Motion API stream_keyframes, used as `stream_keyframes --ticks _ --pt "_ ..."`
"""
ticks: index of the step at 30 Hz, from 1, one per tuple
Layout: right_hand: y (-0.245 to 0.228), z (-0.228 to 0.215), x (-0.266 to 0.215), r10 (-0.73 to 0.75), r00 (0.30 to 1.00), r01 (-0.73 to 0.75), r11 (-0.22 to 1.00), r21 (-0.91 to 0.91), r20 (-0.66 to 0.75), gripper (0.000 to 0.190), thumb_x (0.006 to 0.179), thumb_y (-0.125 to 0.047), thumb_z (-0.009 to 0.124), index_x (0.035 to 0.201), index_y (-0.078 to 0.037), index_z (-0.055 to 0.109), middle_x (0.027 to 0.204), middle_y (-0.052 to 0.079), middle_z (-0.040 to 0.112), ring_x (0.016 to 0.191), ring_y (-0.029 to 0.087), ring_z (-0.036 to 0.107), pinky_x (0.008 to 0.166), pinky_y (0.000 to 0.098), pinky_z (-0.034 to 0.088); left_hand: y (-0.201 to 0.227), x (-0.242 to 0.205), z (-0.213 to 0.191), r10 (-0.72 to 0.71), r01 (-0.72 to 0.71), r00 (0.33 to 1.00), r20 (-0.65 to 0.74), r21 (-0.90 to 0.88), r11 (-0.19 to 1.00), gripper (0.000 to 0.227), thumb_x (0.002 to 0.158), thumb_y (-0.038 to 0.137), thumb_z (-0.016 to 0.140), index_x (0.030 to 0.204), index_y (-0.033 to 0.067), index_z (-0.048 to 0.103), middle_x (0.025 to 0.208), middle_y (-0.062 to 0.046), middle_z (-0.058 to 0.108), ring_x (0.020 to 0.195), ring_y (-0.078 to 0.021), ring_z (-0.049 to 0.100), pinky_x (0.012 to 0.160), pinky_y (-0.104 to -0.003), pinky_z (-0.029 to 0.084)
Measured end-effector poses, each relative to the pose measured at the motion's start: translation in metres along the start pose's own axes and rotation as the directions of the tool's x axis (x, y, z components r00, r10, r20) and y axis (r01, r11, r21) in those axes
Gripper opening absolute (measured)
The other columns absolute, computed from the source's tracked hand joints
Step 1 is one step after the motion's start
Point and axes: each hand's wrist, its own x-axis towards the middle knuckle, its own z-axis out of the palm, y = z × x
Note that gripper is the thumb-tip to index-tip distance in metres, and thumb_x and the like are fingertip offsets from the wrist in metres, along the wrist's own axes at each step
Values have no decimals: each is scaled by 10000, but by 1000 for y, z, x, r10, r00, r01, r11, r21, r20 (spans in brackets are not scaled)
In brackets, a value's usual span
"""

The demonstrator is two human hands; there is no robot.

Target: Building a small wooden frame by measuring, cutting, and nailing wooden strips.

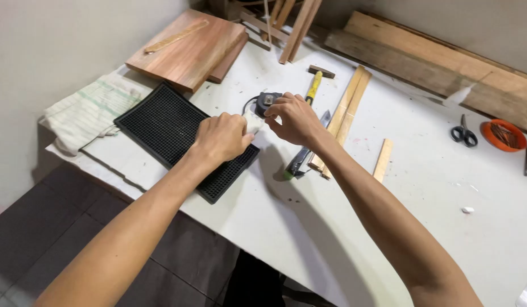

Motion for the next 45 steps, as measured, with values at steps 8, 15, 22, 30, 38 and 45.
stream_keyframes --ticks 8,15,22,30,38,45 --pt "102 -33 -82 208 977 -204 976 -83 51 172 865 -61 701 997 -106 802 965 97 731 916 274 665 806 410 552 94 70 47 136 -130 990 45 -114 985 310 847 359 776 923 59 776 907 -202 746 882 -368 731 786 -470 575" --pt "134 -27 -110 393 901 -389 919 -60 184 237 840 -110 728 1065 -144 796 973 74 706 865 234 629 731 372 558 151 95 85 145 -121 981 131 -175 977 411 789 345 846 931 -24 737 917 -245 725 890 -396 725 719 -470 590" --pt "140 -13 -127 304 947 -301 953 -41 106 240 912 -176 715 1134 -105 770 966 86 689 863 236 599 748 376 540 149 105 109 61 -30 987 151 -197 980 356 784 273 858 906 -40 737 893 -268 740 856 -379 750 688 -456 615" --pt "141 -25 -147 224 974 -226 972 -62 -36 507 888 -166 700 1385 -165 600 1291 121 587 1039 261 610 889 393 521 152 88 78 8 8 995 100 -156 988 255 734 164 848 801 -54 736 810 -247 731 771 -356 752 647 -446 620" --pt "121 -94 -208 209 962 -246 944 -222 -177 424 911 -146 713 1328 -183 653 1313 110 574 1011 252 640 833 393 539 201 54 60 294 -301 951 100 63 951 213 714 198 821 762 21 714 730 -180 736 641 -288 708 559 -382 559" --pt "139 -156 -304 433 883 -470 825 -313 -184 271 918 -187 739 1185 -138 745 1025 15 671 885 201 618 793 372 512 239 80 79 647 -622 762 26 306 721 207 898 141 661 714 104 749 788 -21 719 551 -178 646 431 -330 508"
